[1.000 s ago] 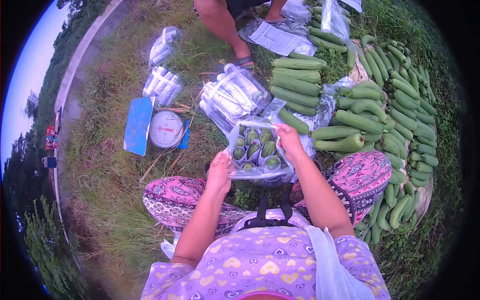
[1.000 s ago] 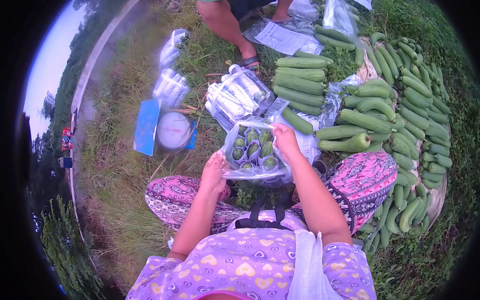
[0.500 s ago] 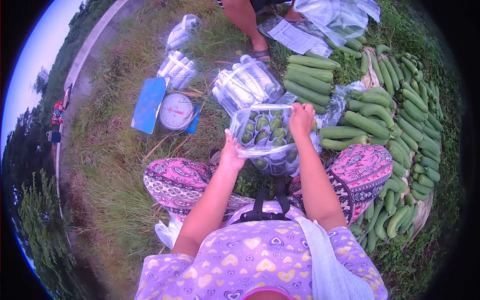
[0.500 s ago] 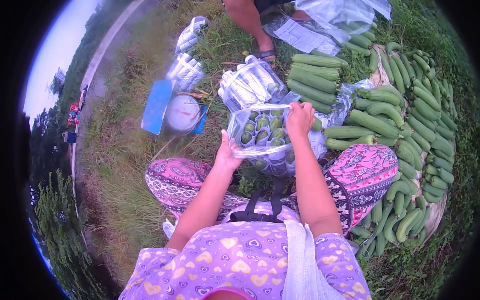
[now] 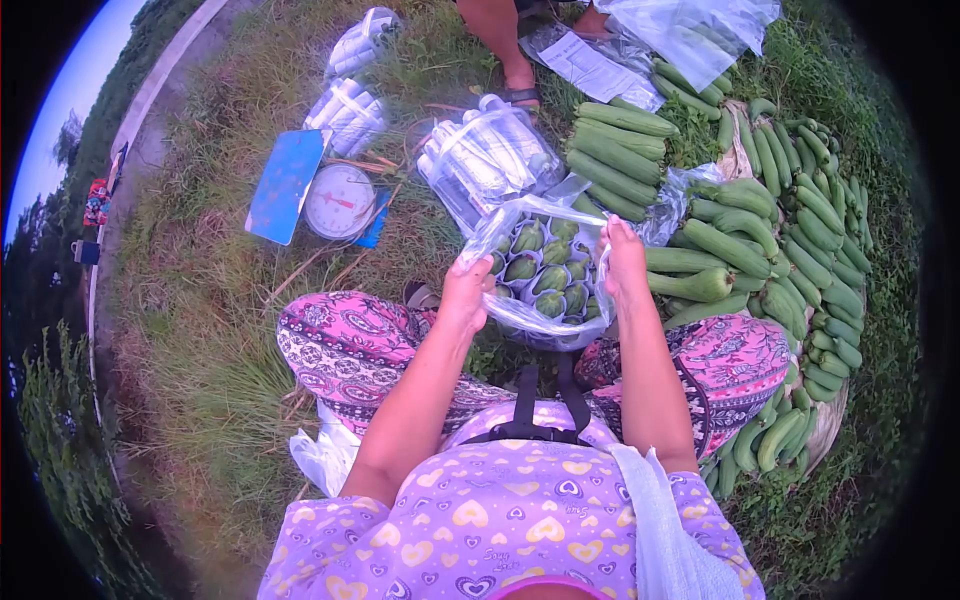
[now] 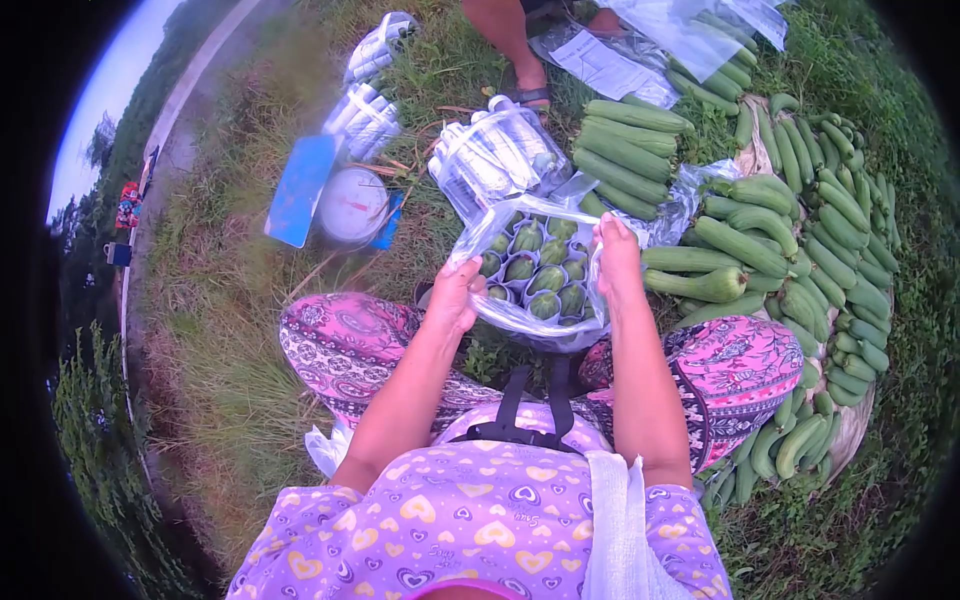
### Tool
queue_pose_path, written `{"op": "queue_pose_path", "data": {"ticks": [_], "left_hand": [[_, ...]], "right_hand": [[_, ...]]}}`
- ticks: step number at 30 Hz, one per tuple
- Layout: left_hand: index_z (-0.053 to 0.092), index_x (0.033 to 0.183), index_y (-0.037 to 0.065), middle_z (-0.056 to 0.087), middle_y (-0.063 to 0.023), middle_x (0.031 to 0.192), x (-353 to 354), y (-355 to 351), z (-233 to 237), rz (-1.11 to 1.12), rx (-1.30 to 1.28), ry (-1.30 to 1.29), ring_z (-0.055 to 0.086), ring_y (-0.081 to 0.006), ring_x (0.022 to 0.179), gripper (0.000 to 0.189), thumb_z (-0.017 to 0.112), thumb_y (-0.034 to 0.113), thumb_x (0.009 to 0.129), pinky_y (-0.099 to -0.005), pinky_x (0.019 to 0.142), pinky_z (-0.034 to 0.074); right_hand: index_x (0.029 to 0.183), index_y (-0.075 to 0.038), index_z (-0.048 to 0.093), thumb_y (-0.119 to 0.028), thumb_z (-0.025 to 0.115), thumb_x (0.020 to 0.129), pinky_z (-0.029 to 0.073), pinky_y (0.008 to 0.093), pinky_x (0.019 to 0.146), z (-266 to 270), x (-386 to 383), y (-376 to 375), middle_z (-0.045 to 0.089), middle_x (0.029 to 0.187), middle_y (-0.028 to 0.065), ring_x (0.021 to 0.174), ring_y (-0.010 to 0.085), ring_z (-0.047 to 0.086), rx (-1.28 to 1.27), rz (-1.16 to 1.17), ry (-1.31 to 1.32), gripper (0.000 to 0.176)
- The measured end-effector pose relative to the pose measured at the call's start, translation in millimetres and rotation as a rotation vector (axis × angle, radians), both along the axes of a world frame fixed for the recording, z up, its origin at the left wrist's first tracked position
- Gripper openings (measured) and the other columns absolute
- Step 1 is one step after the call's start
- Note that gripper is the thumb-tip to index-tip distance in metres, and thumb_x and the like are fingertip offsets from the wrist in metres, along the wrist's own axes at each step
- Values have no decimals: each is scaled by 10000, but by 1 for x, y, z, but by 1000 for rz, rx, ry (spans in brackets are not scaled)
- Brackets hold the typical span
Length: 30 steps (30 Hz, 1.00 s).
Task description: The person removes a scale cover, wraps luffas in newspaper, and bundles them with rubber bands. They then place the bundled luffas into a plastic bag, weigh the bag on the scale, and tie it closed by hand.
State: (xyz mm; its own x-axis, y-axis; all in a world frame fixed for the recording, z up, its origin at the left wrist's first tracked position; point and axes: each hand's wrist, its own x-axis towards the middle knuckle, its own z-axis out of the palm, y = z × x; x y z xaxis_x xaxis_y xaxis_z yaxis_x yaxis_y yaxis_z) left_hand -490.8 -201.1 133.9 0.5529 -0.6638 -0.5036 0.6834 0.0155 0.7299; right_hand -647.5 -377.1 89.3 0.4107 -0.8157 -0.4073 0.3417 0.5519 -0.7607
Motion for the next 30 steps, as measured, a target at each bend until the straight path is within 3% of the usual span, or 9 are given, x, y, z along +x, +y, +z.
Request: {"op": "queue_pose_path", "data": {"ticks": [2,6,11,14,19,22,25,30], "left_hand": [[524,988,130,436,75,667,5,-1,4,-39,-38,9,353,-42,493,159,578,56,859,-217,448,305],[533,1015,110,451,74,680,8,-13,22,-77,-75,-32,365,-29,503,176,573,51,855,-215,463,318],[514,1001,114,430,73,683,2,-29,-41,-147,55,-128,363,-31,501,172,566,50,849,-195,446,288],[506,1006,113,430,65,679,2,-35,-46,-128,19,-63,372,-36,499,186,547,25,848,-200,440,302],[494,978,101,424,52,669,-1,-39,-23,-21,-114,144,377,-42,500,154,536,15,856,-205,432,318],[488,955,88,413,47,663,-3,-41,-11,-80,-179,149,372,-43,503,125,535,18,862,-197,443,322],[487,948,80,413,46,664,-3,-47,-18,-133,-163,83,376,-48,507,126,540,14,856,-198,452,330],[486,946,90,418,46,664,7,-53,-38,-105,-37,-4,391,-56,509,151,542,3,836,-215,447,339]], "right_hand": [[806,-119,503,-285,526,945,284,210,393,28,-11,9,445,606,-58,452,47,373,11,4,-26,217],[807,-122,506,-313,529,942,244,218,397,57,-24,18,422,595,-57,449,48,333,-16,70,-153,236],[830,-118,507,-319,521,945,292,209,412,0,-12,20,427,590,-53,458,60,372,141,159,-213,232],[835,-117,511,-306,515,949,292,224,424,1,-1,24,410,587,-45,468,83,364,228,222,-229,220],[841,-97,508,-303,506,952,299,233,428,8,-8,16,400,605,-32,496,89,352,218,138,-387,235],[846,-107,506,-305,517,947,297,231,436,9,-14,14,411,613,-37,496,82,362,214,129,-461,222],[833,-111,505,-320,536,936,297,225,442,8,-5,13,419,624,-40,499,71,359,146,187,-380,235],[853,-134,552,-283,544,932,287,206,453,-4,25,2,481,692,-53,517,46,361,69,240,-17,169]]}}
